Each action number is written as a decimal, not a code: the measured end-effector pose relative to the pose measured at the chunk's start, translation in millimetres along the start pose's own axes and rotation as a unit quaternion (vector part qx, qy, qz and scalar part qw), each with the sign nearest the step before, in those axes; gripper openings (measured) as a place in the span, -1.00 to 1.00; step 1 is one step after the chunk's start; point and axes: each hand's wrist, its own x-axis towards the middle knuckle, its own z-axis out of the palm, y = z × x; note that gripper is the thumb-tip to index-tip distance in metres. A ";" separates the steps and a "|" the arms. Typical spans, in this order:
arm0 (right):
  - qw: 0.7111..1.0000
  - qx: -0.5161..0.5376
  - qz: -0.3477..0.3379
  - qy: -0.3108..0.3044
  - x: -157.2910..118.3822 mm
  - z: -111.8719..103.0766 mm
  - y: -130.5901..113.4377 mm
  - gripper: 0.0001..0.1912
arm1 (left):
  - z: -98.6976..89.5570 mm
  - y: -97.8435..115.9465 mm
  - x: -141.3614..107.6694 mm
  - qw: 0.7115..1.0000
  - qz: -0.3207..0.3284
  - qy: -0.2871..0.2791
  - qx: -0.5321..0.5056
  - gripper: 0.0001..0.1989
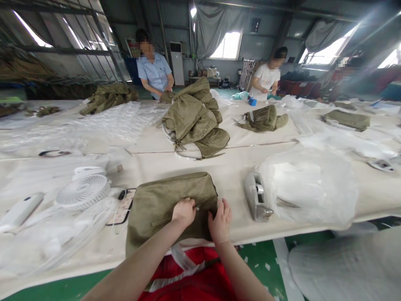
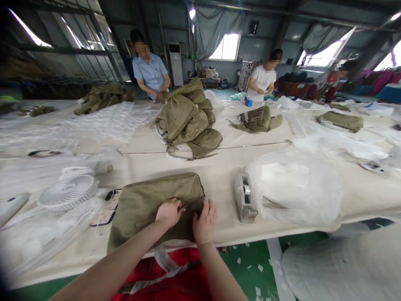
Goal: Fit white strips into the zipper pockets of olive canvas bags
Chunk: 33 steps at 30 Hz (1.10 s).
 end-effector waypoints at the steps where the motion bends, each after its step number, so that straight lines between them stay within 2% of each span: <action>1: 1.000 -0.028 0.012 0.000 1.2 -1.2 3.0 -0.46 | 0.1 1.2 -0.4 1.000 -0.001 0.003 0.002 -0.88; 3: 0.997 -0.060 0.025 -0.049 5.6 -1.3 7.6 -0.53 | -0.1 3.7 -1.0 1.000 0.000 0.003 0.008 -0.88; 6: 0.988 -0.090 0.013 -0.124 10.2 1.0 10.4 -0.82 | -0.8 7.2 -0.7 1.000 -0.007 -0.002 0.016 -0.86; 13: 0.987 -0.120 -0.021 -0.103 -0.7 4.6 9.9 -0.81 | 8.0 9.3 5.1 0.992 0.022 0.114 0.051 -0.71; 16: 0.988 -0.108 -0.016 -0.107 -2.4 6.0 12.0 -0.81 | 13.7 9.4 4.1 0.992 0.030 0.122 0.034 -0.67; 19: 0.989 -0.097 -0.016 -0.108 -2.9 6.7 14.8 -0.82 | 14.1 4.3 -7.2 0.991 0.063 0.121 0.005 -0.58; 21: 0.990 -0.088 -0.016 -0.107 -4.1 6.7 16.6 -0.82 | 11.8 -8.3 -21.7 0.987 0.090 0.131 0.000 -0.40; 24: 0.992 -0.072 -0.012 -0.108 -6.9 6.9 18.5 -0.81 | 11.0 -45.5 -51.7 0.983 0.089 0.160 0.029 -0.22; 28: 0.995 -0.054 -0.001 -0.078 -6.1 6.4 18.8 -0.71 | 25.6 -106.8 -98.3 0.978 0.003 0.201 0.061 -0.35; 30: 0.997 -0.052 0.011 -0.062 -0.3 4.1 18.0 -0.63 | 38.3 -129.0 -120.2 0.977 -0.025 0.207 0.049 -0.34; 33: 0.992 -0.019 0.051 -0.111 12.9 -1.4 14.2 -0.59 | 57.0 -151.3 -145.5 0.971 -0.068 0.230 -0.006 -0.34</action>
